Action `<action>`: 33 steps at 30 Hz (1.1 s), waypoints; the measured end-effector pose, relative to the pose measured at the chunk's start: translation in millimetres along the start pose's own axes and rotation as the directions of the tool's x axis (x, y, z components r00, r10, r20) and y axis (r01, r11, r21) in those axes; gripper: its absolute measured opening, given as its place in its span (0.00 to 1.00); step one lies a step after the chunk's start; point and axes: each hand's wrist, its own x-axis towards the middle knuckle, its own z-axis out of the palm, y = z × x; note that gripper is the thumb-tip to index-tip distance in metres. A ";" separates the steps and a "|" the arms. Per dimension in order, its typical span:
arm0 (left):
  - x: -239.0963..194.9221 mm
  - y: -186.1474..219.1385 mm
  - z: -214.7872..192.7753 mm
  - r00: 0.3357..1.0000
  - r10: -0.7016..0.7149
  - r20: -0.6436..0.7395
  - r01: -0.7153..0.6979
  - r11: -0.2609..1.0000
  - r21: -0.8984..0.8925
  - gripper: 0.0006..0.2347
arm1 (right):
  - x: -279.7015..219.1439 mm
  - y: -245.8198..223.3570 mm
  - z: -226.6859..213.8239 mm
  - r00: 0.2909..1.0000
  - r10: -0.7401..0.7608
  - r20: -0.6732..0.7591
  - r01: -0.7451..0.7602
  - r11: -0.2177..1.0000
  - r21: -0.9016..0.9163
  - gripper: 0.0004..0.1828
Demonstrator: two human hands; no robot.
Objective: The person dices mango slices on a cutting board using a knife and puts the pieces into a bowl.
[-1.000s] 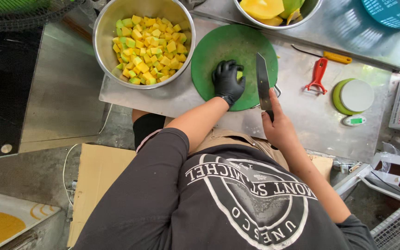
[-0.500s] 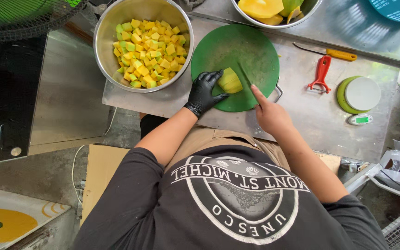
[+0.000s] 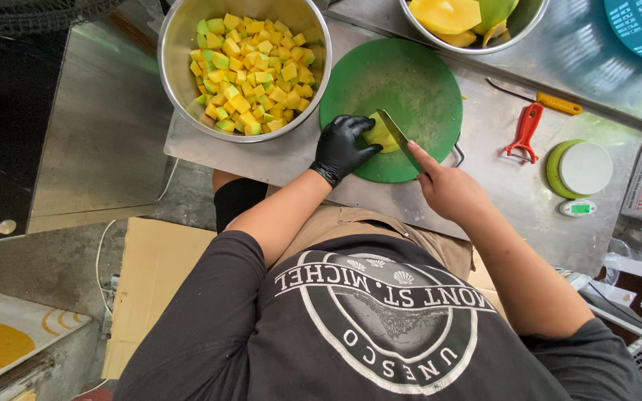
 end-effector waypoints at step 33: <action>-6.5 -10.4 2.3 0.998 -0.050 -0.043 0.050 0.999 0.007 0.18 | 30.8 -7.7 33.1 0.988 -0.130 -0.088 0.136 0.989 0.064 0.40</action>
